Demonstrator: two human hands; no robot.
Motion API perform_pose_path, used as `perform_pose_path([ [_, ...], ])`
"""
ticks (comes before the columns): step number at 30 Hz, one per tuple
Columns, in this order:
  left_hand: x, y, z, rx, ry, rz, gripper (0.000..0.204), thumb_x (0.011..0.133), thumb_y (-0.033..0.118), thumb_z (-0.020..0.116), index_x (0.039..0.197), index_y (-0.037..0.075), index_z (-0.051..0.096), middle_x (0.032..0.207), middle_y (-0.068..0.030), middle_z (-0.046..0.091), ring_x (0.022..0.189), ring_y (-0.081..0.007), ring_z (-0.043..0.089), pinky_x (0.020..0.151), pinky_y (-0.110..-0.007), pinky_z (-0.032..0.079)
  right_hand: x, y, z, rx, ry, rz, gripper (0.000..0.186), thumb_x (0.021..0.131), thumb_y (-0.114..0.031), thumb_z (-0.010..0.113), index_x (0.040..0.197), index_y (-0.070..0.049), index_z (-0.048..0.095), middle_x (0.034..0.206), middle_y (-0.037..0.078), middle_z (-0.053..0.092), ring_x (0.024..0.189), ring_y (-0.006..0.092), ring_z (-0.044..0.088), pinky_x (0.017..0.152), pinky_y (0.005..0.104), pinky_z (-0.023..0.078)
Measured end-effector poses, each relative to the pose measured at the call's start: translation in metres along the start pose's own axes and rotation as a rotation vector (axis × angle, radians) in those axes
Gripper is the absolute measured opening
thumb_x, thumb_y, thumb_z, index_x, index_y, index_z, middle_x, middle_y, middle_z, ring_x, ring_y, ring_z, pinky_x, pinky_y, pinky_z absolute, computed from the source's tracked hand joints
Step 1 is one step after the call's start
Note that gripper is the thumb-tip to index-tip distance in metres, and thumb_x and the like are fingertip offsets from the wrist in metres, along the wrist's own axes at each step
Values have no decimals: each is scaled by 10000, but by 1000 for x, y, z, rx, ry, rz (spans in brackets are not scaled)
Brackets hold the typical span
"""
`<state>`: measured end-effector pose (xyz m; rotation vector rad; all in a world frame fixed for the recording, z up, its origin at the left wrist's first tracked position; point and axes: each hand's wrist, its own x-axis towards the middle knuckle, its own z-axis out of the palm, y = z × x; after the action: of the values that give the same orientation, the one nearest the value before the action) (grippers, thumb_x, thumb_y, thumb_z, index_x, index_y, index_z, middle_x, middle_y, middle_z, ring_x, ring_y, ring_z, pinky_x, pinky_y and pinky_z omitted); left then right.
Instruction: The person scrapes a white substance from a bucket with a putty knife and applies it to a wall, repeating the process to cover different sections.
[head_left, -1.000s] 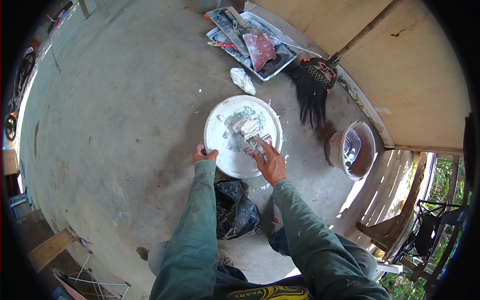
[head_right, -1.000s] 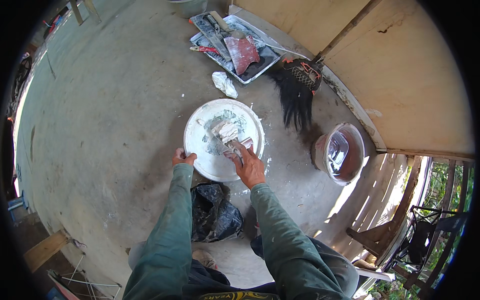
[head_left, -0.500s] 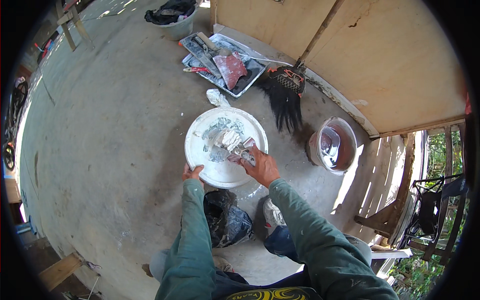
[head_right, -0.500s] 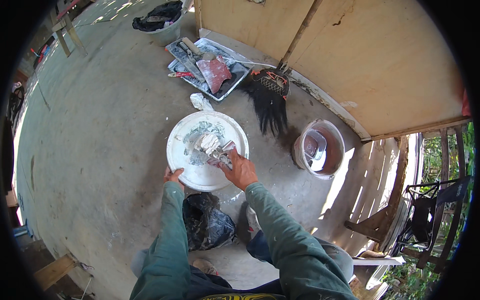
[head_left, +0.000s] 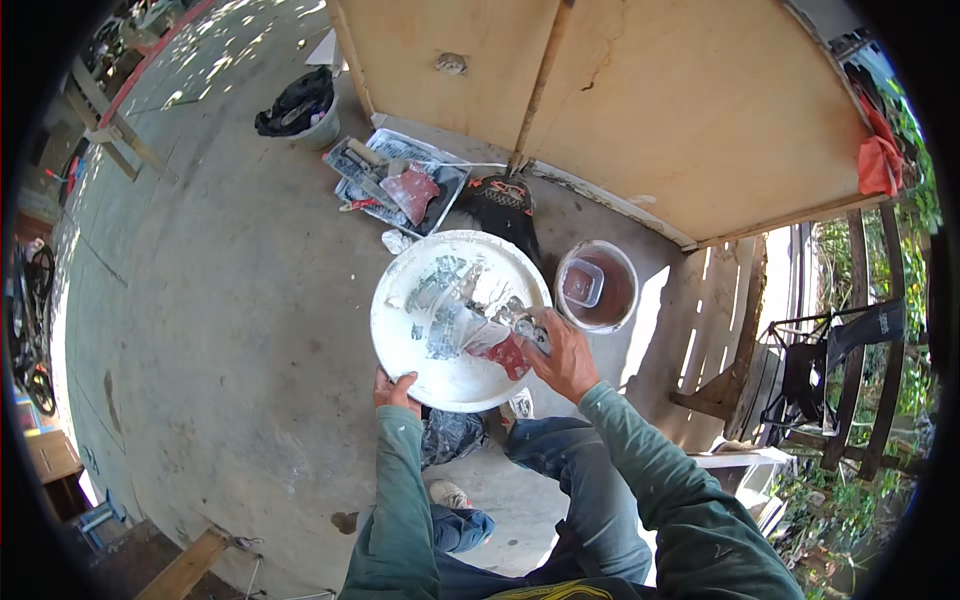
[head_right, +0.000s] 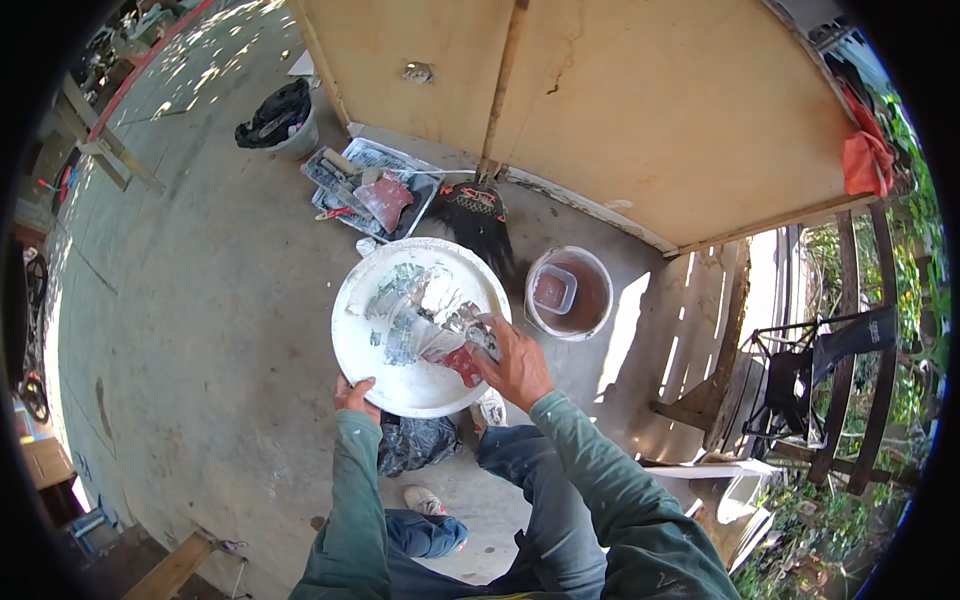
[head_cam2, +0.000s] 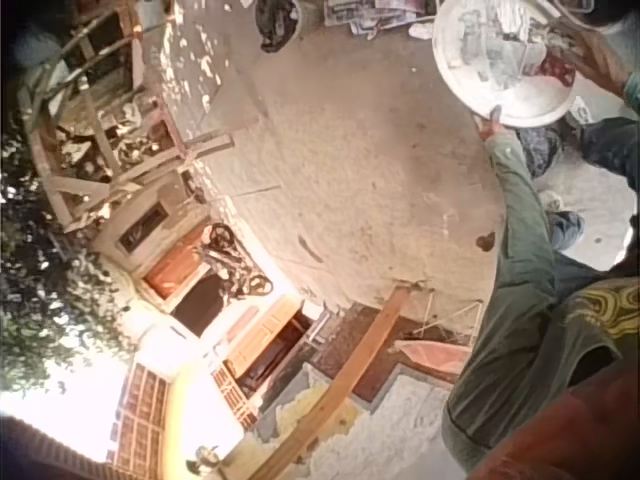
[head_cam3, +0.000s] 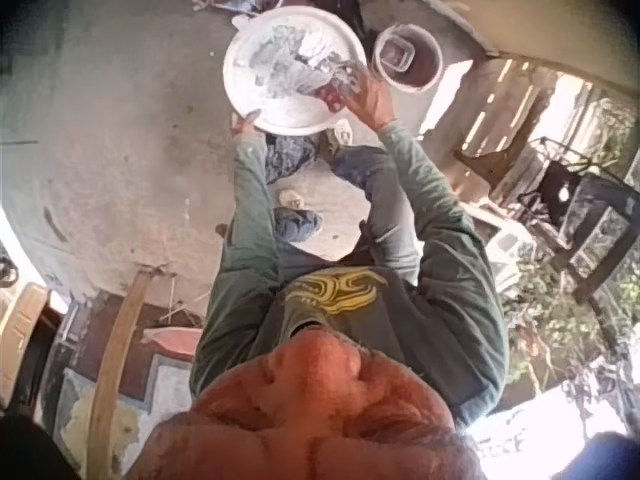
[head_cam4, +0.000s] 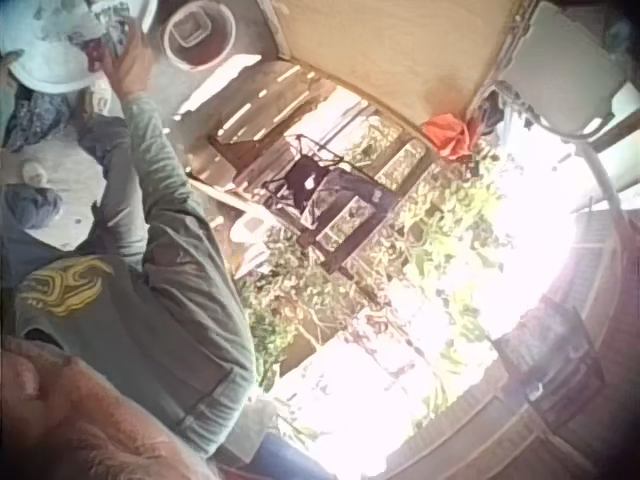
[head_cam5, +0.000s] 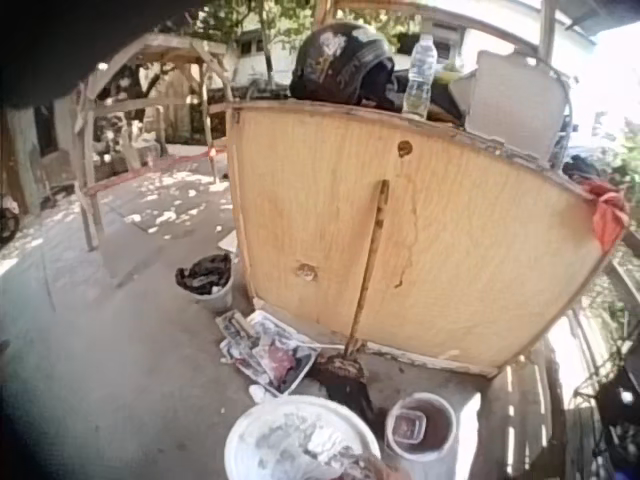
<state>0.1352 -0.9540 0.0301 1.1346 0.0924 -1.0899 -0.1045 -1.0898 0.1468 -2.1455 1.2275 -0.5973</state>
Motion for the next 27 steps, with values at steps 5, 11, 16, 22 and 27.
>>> perform_pose_path([
  [5, -111, 53, 66, 124, -193, -107, 677, 649, -103, 589, 1310, -59, 452, 1164, -202, 593, 1052, -328, 615, 929, -432, 514, -97, -79, -104, 21, 88, 271, 442, 854, -248, 692, 1196, -24, 525, 1004, 211, 663, 864, 404, 656, 731, 452, 532],
  [11, -234, 95, 128, 376, -345, -279, 754, 623, -83, 519, 1367, -57, 405, 1238, -232, 558, 1128, -391, 579, 937, -472, 513, -237, -174, -206, 34, 270, 482, 447, 865, -273, 689, 1195, -29, 512, 1014, 210, 672, 887, 390, 659, 728, 441, 537],
  [16, -312, 82, 155, 424, -565, -393, 769, 631, -85, 532, 1384, -16, 392, 1214, -219, 563, 1080, -386, 598, 901, -475, 532, -342, -224, -231, 62, 444, 639, 428, 880, -277, 669, 1198, -39, 509, 1016, 200, 676, 897, 396, 655, 764, 447, 530],
  [22, -386, 32, 172, 664, -727, -466, 683, 638, -66, 563, 1310, -24, 454, 1158, -182, 597, 1005, -315, 613, 842, -385, 529, -437, -254, -236, 154, 528, 826, 354, 879, -250, 663, 1152, -58, 544, 980, 206, 670, 886, 401, 652, 736, 452, 513],
  [27, -397, -37, 150, 774, -731, -388, 625, 636, -8, 589, 1256, -36, 515, 1066, -159, 643, 934, -271, 627, 826, -345, 510, -491, -235, -253, 303, 527, 898, 348, 879, -205, 659, 1166, -55, 533, 927, 228, 665, 874, 409, 653, 741, 451, 508],
])
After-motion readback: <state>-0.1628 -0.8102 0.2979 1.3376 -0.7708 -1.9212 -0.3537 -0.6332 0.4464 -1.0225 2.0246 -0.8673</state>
